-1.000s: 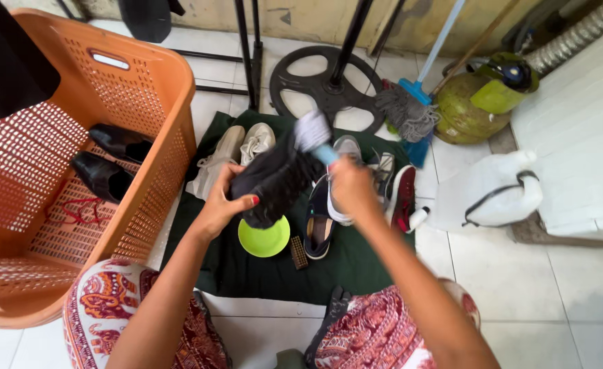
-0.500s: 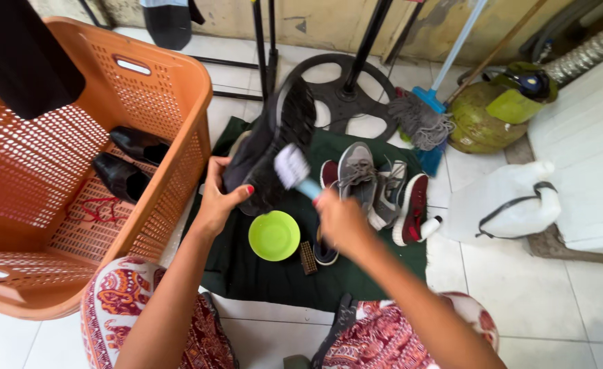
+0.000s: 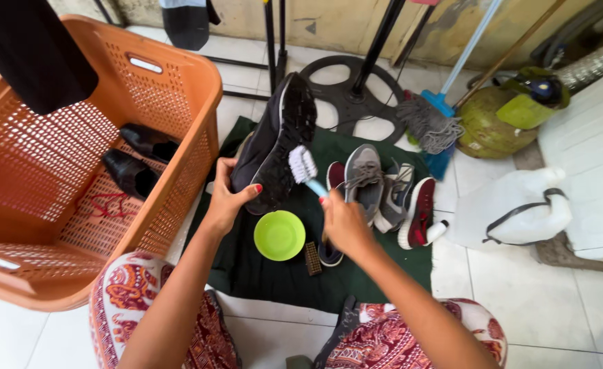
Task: The person sits on the floor and cleans shoes one at a time. They dry-brush the soles and uppers of leather shoes with a bristle brush, then scrub a sneaker's sole and upper with a plastic scrub brush, placing finished shoes on the mat beside them.
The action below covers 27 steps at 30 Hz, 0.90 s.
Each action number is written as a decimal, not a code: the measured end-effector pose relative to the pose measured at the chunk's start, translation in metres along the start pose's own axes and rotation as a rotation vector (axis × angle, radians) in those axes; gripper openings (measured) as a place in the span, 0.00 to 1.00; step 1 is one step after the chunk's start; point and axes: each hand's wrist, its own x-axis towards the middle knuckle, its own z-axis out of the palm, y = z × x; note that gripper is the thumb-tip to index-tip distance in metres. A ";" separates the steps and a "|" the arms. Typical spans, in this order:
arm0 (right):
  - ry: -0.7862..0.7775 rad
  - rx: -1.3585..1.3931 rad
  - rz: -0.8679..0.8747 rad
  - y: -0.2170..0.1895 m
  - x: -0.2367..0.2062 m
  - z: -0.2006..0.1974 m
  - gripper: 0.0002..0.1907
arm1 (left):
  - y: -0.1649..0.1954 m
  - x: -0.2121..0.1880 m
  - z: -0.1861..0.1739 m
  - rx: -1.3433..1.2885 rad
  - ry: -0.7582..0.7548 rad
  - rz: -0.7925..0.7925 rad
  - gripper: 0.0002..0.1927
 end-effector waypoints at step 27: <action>0.044 0.095 -0.121 0.028 0.025 -0.018 0.09 | -0.011 -0.016 0.014 0.008 -0.074 -0.066 0.27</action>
